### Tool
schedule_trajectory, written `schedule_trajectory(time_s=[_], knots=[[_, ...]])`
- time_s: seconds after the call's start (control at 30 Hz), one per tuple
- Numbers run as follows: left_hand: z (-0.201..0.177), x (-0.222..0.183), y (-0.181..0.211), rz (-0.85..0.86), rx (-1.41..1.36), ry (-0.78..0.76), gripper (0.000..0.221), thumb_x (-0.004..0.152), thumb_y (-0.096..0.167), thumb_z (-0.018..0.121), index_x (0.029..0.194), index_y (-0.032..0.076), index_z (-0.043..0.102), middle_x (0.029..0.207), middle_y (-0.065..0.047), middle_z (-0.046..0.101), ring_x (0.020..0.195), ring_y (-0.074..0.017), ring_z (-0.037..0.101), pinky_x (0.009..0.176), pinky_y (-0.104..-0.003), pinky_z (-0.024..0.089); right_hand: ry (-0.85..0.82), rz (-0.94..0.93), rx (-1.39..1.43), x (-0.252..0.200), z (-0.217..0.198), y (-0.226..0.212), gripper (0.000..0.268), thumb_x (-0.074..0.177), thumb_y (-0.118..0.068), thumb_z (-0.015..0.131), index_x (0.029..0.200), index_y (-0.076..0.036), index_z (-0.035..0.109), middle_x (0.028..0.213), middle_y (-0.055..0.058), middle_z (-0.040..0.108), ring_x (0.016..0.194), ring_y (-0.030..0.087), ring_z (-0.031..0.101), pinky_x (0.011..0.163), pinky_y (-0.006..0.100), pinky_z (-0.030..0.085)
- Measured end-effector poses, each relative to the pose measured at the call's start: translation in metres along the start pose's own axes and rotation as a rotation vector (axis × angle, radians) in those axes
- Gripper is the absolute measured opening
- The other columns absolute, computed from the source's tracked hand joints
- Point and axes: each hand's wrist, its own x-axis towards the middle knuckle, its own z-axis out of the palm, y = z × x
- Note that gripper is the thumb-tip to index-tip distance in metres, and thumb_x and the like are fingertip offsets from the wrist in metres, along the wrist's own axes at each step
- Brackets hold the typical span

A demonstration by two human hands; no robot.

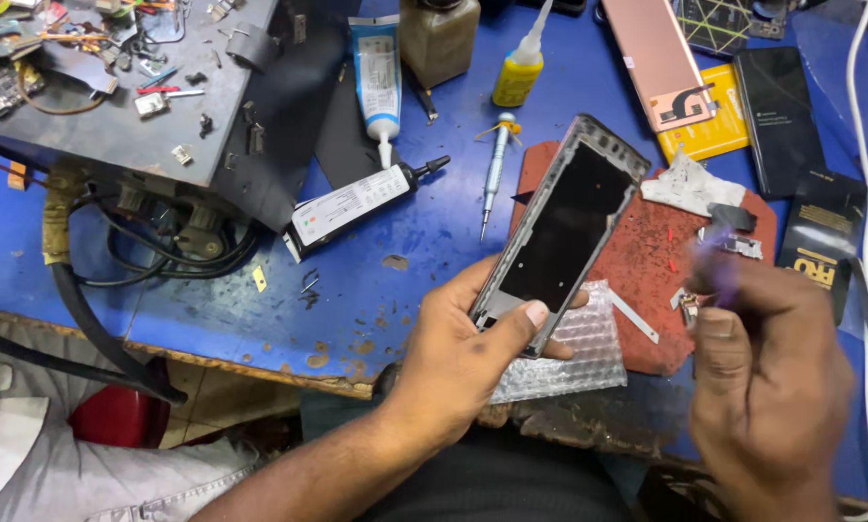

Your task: The person cleans the inside of a smartphone frame with a purple toothbrush, then applies adhesive from a tube along the frame's edge. They use a metal tool to spread the adhesive and press down on the frame to secure it.

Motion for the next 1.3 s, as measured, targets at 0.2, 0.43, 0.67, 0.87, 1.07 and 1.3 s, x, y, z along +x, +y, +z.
schedule_trajectory(time_s=[0.2,0.43,0.67,0.87,1.07,1.3], knots=[[0.007,-0.004,0.002,0.069,0.292,0.041,0.023,0.101,0.014,0.068,0.117,-0.002,0.072,0.089,-0.006,0.075,0.077,-0.0058,0.070,0.067,-0.026,0.060,-0.130,-0.480,-0.086,0.024,0.000,-0.031,0.017,0.084,-0.007,0.076,0.098,0.001,0.071,0.089,0.013,0.071,0.076,0.027,0.069,0.062,0.038,0.053],[0.006,-0.015,0.004,-0.200,0.378,0.158,0.027,0.092,0.018,0.068,0.116,0.006,0.074,0.077,-0.004,0.077,0.059,-0.0068,0.065,0.041,-0.023,0.049,-0.027,-0.530,-0.267,0.039,0.003,-0.027,0.009,0.080,0.000,0.078,0.084,0.002,0.070,0.089,0.017,0.071,0.071,0.028,0.065,0.056,0.041,0.050],[0.004,-0.018,-0.001,-0.081,0.422,0.127,0.028,0.096,0.018,0.066,0.118,0.003,0.074,0.083,-0.006,0.077,0.068,-0.0080,0.069,0.052,-0.024,0.055,0.019,-0.434,-0.196,0.049,-0.003,-0.019,0.011,0.093,0.000,0.077,0.097,0.004,0.068,0.092,0.015,0.067,0.078,0.027,0.066,0.062,0.037,0.054],[0.005,-0.021,-0.003,-0.117,0.431,0.128,0.031,0.096,0.017,0.066,0.124,0.004,0.072,0.084,-0.005,0.078,0.071,-0.0100,0.073,0.055,-0.027,0.056,0.027,-0.469,-0.287,0.047,0.000,-0.010,0.009,0.085,0.006,0.078,0.084,0.004,0.069,0.078,0.015,0.066,0.065,0.030,0.061,0.053,0.043,0.046],[-0.002,-0.016,-0.002,0.097,0.501,0.080,0.021,0.097,0.012,0.066,0.111,-0.002,0.073,0.086,-0.004,0.077,0.077,-0.0093,0.072,0.069,-0.026,0.059,0.007,-0.546,-0.161,0.042,0.006,-0.020,0.006,0.090,0.001,0.076,0.090,0.003,0.070,0.086,0.013,0.068,0.073,0.026,0.066,0.059,0.039,0.052],[-0.001,-0.009,-0.003,0.209,0.453,0.051,0.021,0.101,0.007,0.066,0.115,-0.005,0.072,0.096,-0.006,0.074,0.088,-0.0067,0.065,0.078,-0.027,0.057,-0.198,-0.357,0.103,0.033,0.006,-0.033,0.014,0.079,-0.004,0.079,0.092,-0.002,0.073,0.090,0.010,0.072,0.074,0.025,0.072,0.059,0.034,0.054]])
